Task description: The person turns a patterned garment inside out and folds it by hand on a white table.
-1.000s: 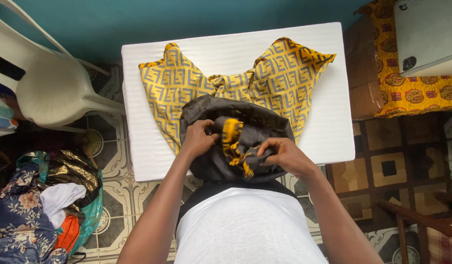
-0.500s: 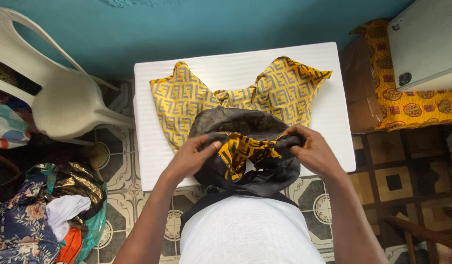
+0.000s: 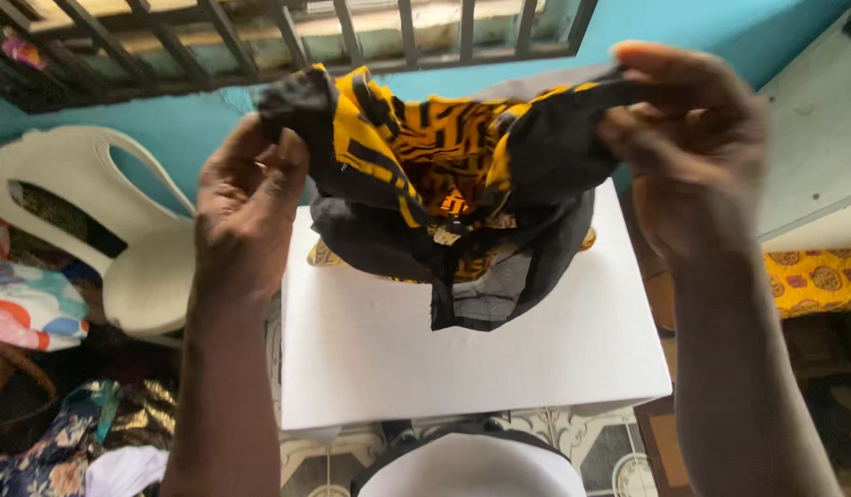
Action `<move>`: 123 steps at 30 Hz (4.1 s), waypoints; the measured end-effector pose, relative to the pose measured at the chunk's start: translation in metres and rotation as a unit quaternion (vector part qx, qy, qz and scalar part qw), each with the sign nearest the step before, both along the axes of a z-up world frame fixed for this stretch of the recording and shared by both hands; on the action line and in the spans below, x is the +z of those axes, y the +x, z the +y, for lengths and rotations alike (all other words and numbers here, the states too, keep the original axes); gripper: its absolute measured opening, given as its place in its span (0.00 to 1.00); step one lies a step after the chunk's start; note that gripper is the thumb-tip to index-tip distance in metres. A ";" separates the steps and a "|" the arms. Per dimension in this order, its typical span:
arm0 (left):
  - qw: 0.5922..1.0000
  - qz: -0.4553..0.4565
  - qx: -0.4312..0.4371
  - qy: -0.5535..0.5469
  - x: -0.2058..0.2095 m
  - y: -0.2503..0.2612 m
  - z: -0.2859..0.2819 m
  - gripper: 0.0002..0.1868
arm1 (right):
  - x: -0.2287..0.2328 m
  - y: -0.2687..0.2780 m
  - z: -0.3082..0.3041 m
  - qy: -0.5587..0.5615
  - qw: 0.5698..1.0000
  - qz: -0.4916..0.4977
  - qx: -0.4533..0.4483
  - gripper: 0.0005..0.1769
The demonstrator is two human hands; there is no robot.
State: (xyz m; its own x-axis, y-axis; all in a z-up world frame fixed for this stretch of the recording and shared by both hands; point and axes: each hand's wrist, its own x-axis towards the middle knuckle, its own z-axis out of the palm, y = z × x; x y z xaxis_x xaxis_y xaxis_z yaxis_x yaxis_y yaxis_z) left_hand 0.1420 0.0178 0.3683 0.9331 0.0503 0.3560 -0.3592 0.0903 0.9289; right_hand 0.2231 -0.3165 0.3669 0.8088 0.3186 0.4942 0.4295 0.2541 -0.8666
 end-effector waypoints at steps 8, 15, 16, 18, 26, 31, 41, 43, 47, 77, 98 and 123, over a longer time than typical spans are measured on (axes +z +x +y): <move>0.998 0.025 0.053 0.028 0.014 0.016 0.020 0.07 | 0.018 0.022 -0.007 0.021 0.999 -0.024 -0.023 0.17; 0.983 0.018 0.100 0.151 0.008 0.023 0.021 0.14 | 0.014 0.027 0.011 -0.075 0.993 0.005 -0.087 0.09; 0.989 0.013 0.106 0.103 0.011 0.025 0.020 0.13 | 0.016 0.026 0.009 -0.008 0.997 0.019 -0.069 0.09; 0.984 0.017 0.153 0.095 0.014 0.031 0.012 0.12 | 0.018 0.030 0.011 -0.006 0.995 -0.017 -0.093 0.08; 0.947 -0.176 0.059 0.261 -0.011 0.037 -0.063 0.41 | 0.009 0.013 0.062 -0.062 0.994 -0.094 0.013 0.13; 0.951 -0.132 0.117 0.253 -0.001 0.047 -0.075 0.17 | -0.016 -0.005 0.059 -0.086 0.985 -0.094 -0.112 0.15; 0.957 -0.147 0.158 0.195 0.016 0.045 -0.056 0.08 | -0.289 -0.051 -0.003 -0.775 0.603 0.143 -0.122 0.11; 0.955 -0.134 0.160 0.211 0.019 0.046 -0.057 0.09 | -0.294 -0.056 -0.012 -0.713 0.643 0.220 -0.172 0.15; 0.959 -0.036 0.117 0.256 0.014 0.048 -0.080 0.13 | -0.229 -0.040 -0.004 -0.458 0.848 0.078 -0.255 0.41; 0.780 0.520 -0.026 0.348 -0.269 -0.038 -0.068 0.32 | -0.096 -0.016 -0.104 0.278 0.944 0.140 -0.109 0.22; 0.879 0.400 0.133 -0.225 -0.263 -0.031 -0.088 0.17 | -0.056 -0.058 -0.058 0.309 0.916 0.205 -0.153 0.17; 0.948 0.220 -0.071 0.218 -0.185 -0.047 -0.059 0.72 | -0.067 -0.067 -0.077 0.310 0.903 0.297 0.025 0.12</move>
State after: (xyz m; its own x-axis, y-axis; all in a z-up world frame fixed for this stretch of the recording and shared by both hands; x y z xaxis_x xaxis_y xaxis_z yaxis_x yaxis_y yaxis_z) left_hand 0.0949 -0.0408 0.1828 0.9824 -0.1504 -0.1107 0.0581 -0.3173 0.9465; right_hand 0.1557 -0.3938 0.2999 0.9820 0.1738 0.0735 -0.0905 0.7755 -0.6248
